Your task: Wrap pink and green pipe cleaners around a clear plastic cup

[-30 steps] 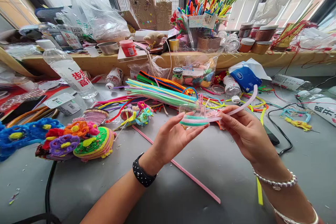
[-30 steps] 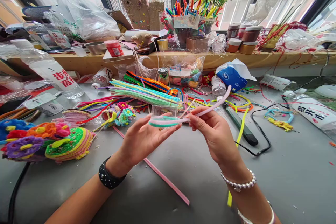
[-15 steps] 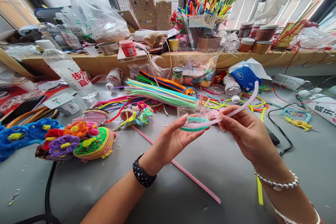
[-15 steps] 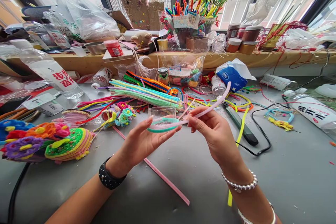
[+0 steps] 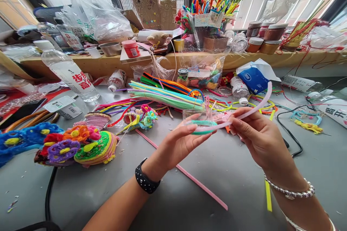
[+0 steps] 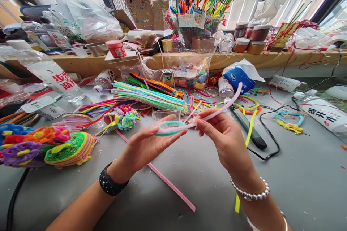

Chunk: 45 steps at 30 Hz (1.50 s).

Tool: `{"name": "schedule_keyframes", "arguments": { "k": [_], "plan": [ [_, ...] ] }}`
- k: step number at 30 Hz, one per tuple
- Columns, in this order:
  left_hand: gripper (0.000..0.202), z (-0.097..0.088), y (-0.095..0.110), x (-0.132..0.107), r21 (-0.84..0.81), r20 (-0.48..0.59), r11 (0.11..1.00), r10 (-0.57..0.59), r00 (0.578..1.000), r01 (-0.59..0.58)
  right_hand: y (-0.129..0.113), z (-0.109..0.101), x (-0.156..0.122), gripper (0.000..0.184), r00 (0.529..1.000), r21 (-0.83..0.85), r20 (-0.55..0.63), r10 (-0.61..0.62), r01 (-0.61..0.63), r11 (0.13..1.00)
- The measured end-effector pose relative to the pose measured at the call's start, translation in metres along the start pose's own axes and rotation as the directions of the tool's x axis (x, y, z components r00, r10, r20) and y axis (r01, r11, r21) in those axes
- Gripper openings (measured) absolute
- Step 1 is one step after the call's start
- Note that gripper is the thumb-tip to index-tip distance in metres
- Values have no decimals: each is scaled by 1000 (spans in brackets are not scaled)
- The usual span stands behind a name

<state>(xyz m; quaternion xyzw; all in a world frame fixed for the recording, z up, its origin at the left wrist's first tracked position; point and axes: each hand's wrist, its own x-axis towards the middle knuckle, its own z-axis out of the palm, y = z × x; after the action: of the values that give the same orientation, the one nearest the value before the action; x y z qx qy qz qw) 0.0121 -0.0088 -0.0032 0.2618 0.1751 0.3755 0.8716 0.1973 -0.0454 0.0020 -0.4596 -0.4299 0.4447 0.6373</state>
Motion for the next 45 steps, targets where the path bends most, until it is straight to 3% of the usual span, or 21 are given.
{"name": "schedule_keyframes", "arguments": {
  "k": [12,27,45],
  "plan": [
    [58,-2,0,-1,-32,43,999,-6,999,7,2,2,3,13,1000,-18,-19,22,-22,1000],
    [40,-3,0,-1,-17,153,1000,-3,988,6,1,3,1,14,1000,13,-13,17,-17,1000],
    [47,1,1,-4,-72,183,994,-66,981,80,-1,9,-1,15,1000,66,17,18,-19,998]
  ]
}}
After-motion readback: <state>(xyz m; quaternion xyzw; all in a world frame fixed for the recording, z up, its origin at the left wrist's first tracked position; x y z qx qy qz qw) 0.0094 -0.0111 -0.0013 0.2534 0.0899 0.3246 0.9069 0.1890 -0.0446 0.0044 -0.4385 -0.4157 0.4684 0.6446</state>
